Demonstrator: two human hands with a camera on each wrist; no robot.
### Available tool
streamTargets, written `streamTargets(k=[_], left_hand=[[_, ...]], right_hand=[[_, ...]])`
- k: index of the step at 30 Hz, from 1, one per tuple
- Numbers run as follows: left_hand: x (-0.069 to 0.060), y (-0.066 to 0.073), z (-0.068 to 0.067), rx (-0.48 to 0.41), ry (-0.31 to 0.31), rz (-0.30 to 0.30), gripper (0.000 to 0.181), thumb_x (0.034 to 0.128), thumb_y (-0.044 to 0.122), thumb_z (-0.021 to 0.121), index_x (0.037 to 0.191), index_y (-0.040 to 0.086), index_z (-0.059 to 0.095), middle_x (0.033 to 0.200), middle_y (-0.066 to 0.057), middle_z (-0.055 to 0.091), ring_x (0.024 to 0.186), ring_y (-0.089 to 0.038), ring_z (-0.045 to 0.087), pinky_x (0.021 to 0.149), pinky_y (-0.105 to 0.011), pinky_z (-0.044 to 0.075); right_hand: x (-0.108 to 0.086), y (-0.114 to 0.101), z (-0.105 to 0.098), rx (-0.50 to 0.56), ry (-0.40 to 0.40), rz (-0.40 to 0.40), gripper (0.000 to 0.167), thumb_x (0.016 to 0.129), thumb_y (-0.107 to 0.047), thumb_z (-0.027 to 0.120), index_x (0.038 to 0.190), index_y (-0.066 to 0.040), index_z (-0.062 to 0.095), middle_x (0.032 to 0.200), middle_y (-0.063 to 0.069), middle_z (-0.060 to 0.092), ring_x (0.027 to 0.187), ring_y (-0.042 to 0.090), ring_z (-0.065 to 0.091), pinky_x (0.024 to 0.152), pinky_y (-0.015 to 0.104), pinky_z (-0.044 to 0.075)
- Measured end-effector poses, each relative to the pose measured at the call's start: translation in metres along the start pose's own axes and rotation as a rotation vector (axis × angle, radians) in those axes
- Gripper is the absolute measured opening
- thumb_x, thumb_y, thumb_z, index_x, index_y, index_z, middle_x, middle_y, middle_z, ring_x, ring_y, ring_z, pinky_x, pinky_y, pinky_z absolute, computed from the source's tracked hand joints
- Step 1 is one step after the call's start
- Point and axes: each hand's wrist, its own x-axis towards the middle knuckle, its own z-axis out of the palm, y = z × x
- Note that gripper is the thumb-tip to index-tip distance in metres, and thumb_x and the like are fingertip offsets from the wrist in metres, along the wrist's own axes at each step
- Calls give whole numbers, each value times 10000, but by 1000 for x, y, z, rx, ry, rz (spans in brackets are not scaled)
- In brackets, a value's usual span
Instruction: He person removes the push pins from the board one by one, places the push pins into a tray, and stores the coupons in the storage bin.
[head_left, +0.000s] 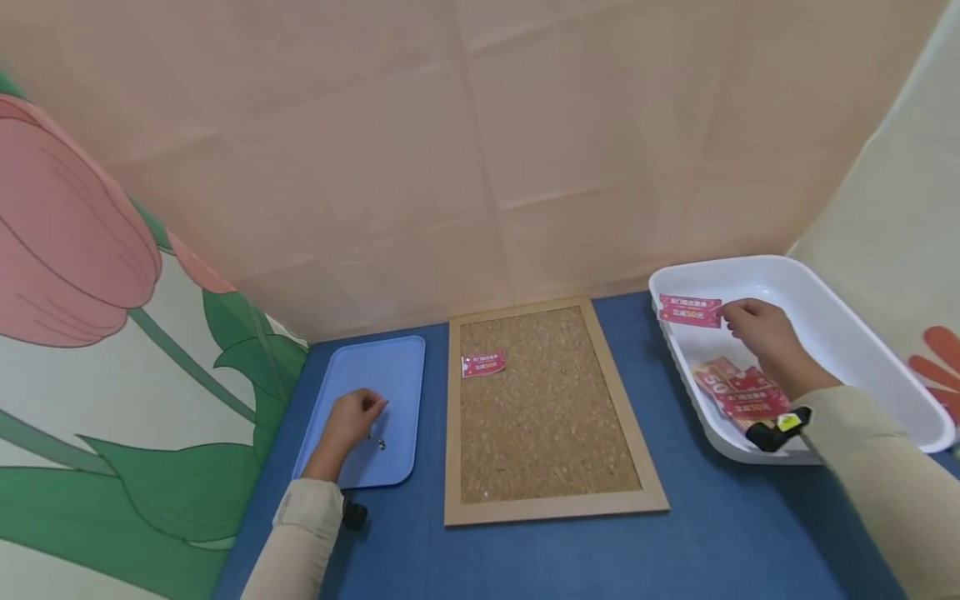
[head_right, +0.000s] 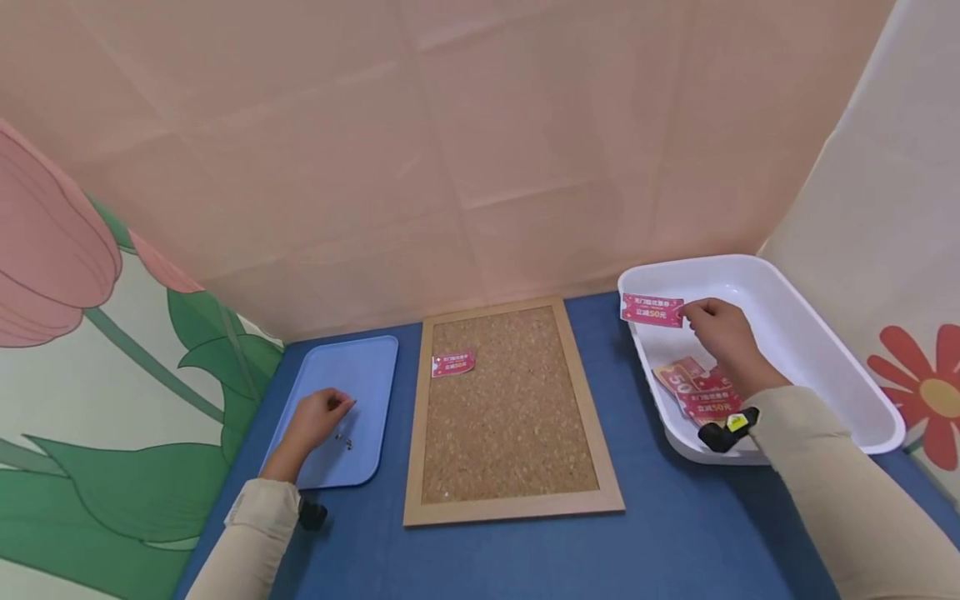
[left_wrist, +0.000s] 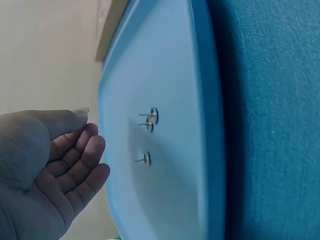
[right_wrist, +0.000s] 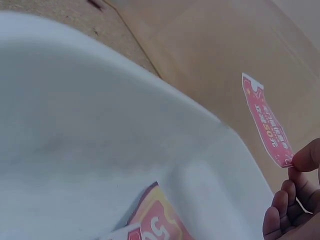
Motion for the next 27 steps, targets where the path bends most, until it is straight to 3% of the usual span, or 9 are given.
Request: streamTargets(k=[6,15,27], left_hand=[[-2,-4,0,17,-29,-39,204,922,236,675,946,34,695,834,-48,663,748,-182,583,678,-370,493],[-4,-5,2,25,-51,-42,173,907,207,689,917,36,709,808,-39,667,710,-169,573,646,-350,479],[-6,-8,3,47,-55,-29,137,900,165,683,883,33,713,776,-31,668,672,-154,569,602,-324,468]], right_hand=[[4,7,-8,31,23,-6,535,992,-415,438,1219,67,487,1096,139,483,922,184,474,736,201,458],[6,11,-7,49,19,51,636,980,-467,429,1283,92,436,1212,215,441,989,259,450,889,440,430],[7,16,-12,55,29,72,631,978,-485,438,1284,66,447,1229,205,437,990,250,451,891,451,422]])
